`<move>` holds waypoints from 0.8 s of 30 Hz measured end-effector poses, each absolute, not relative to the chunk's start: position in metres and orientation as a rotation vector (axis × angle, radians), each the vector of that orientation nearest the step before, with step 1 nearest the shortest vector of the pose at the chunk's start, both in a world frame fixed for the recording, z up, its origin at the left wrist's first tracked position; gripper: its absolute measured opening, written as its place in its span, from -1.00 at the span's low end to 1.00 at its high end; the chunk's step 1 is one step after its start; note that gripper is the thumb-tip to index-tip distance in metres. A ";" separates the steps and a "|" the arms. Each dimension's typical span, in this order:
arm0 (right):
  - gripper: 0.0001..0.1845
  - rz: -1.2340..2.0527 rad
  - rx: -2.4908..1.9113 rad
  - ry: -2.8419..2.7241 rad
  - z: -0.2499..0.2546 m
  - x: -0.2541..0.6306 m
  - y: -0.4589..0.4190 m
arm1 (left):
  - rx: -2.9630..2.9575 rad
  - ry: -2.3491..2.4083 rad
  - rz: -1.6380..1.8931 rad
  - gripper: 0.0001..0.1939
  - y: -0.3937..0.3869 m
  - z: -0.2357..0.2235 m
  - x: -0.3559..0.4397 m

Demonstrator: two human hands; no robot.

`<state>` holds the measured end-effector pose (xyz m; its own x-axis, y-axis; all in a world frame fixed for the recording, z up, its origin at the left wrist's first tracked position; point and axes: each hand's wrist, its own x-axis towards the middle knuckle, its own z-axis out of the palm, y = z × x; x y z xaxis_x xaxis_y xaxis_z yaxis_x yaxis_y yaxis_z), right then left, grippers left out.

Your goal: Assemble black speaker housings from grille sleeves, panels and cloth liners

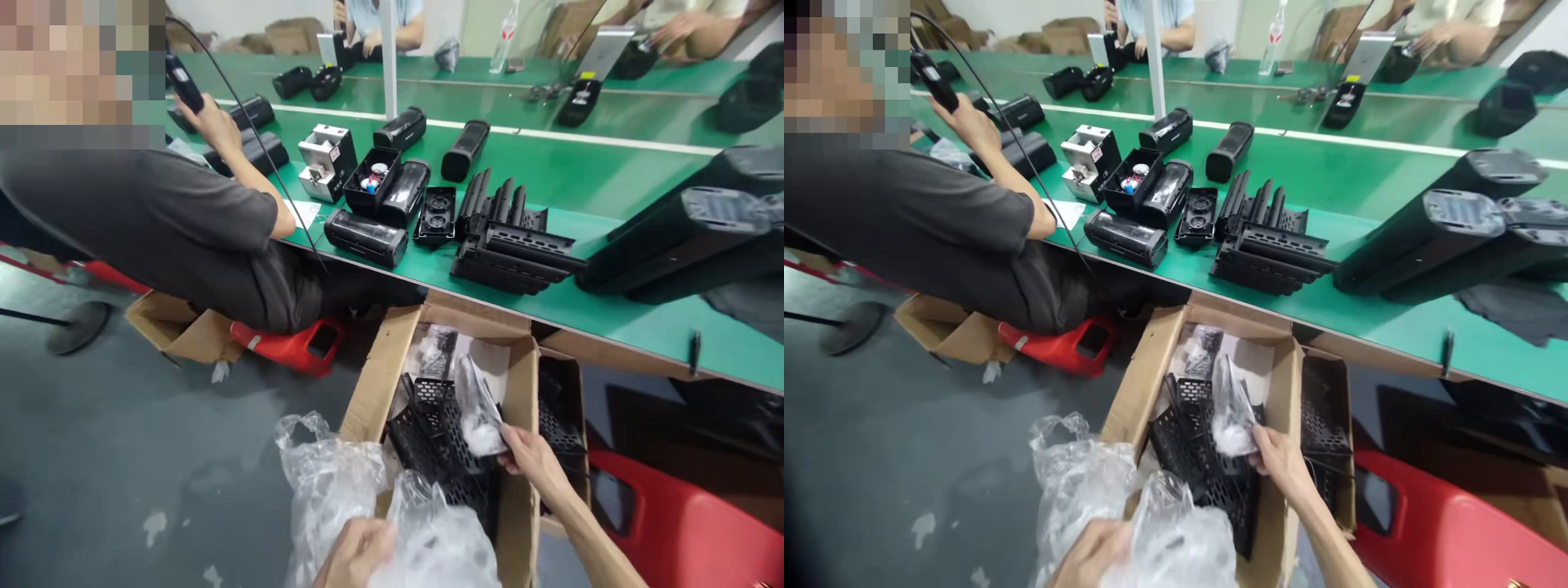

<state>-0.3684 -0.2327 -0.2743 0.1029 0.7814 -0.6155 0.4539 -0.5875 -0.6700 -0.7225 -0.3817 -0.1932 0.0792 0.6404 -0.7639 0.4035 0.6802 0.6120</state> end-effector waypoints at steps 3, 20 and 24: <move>-0.28 1.580 -1.978 -1.221 -0.244 -0.366 -0.284 | 1.001 1.441 0.262 -0.44 -0.353 -0.199 -0.697; -0.48 1.522 -1.632 -1.089 -0.147 -0.384 -0.365 | 1.300 1.593 0.074 -0.51 -0.361 -0.163 -0.624; -0.54 1.304 -1.659 -1.189 -0.140 -0.385 -0.351 | 1.460 1.575 0.034 -0.61 -0.363 -0.149 -0.631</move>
<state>-0.3853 -0.3510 -0.1396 0.0696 0.9441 -0.3224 0.2342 -0.3296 -0.9146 -0.6314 -0.3625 -0.1487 0.1683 0.7839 -0.5976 0.7573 0.2852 0.5874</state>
